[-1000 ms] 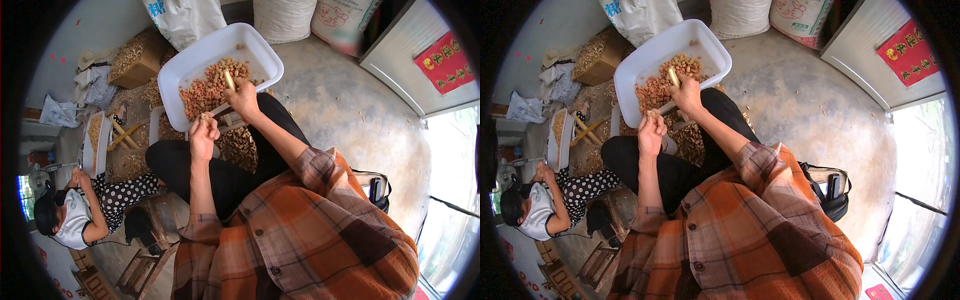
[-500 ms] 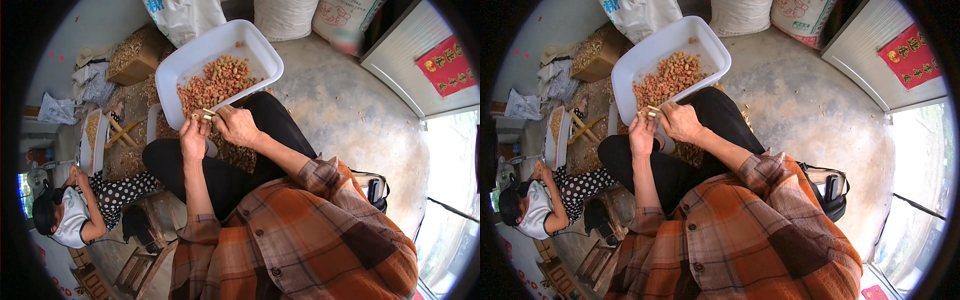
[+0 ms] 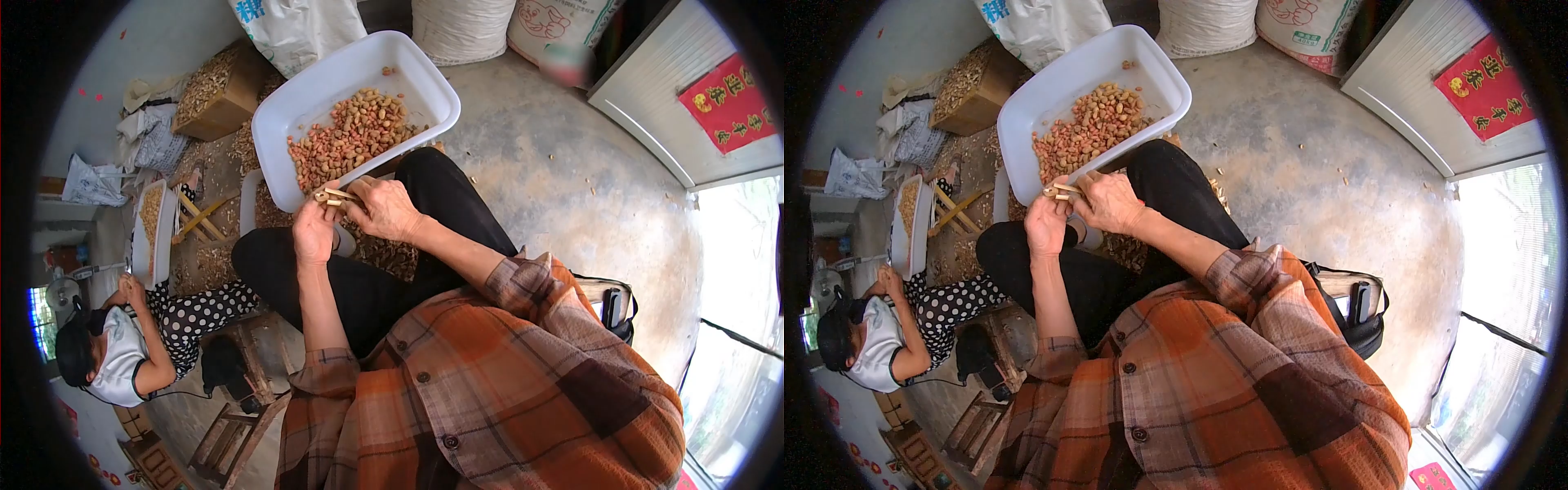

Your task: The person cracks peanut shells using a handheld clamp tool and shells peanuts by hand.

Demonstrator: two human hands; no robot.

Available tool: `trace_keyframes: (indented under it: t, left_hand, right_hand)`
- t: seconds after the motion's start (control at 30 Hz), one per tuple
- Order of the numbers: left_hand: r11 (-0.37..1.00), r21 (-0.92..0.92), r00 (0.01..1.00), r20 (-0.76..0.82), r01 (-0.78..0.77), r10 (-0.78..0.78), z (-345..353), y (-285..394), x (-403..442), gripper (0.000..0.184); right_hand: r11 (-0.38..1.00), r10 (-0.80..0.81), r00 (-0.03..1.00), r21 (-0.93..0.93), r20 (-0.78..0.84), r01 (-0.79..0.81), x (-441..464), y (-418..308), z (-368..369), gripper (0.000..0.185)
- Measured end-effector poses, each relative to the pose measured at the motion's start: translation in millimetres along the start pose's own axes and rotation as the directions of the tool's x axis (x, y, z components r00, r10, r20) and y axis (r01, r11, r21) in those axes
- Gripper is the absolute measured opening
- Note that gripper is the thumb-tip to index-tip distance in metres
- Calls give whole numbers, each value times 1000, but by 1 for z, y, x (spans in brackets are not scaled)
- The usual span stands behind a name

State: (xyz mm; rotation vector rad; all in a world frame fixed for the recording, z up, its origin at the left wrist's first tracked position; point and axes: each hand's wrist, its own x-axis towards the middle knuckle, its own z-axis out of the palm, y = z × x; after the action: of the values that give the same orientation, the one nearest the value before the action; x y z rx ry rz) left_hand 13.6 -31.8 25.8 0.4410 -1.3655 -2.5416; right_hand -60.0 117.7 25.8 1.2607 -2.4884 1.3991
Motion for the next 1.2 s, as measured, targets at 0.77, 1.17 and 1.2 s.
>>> trace_keyframes:
  t: [0.77,1.17,1.2]
  left_hand:
    - [994,-78,993,91,-73,80,-8,-6,5,14]
    - [995,-99,997,78,-15,23,-4,-4,5,10]
    - [996,-94,997,76,-12,19,-5,-4,5,10]
  right_hand:
    - [1000,4,1000,16,16,-4,-1,1,3,25]
    - [1000,20,999,2,34,-20,-3,0,0,24]
    - [1000,28,999,-8,44,-27,-4,0,0,24]
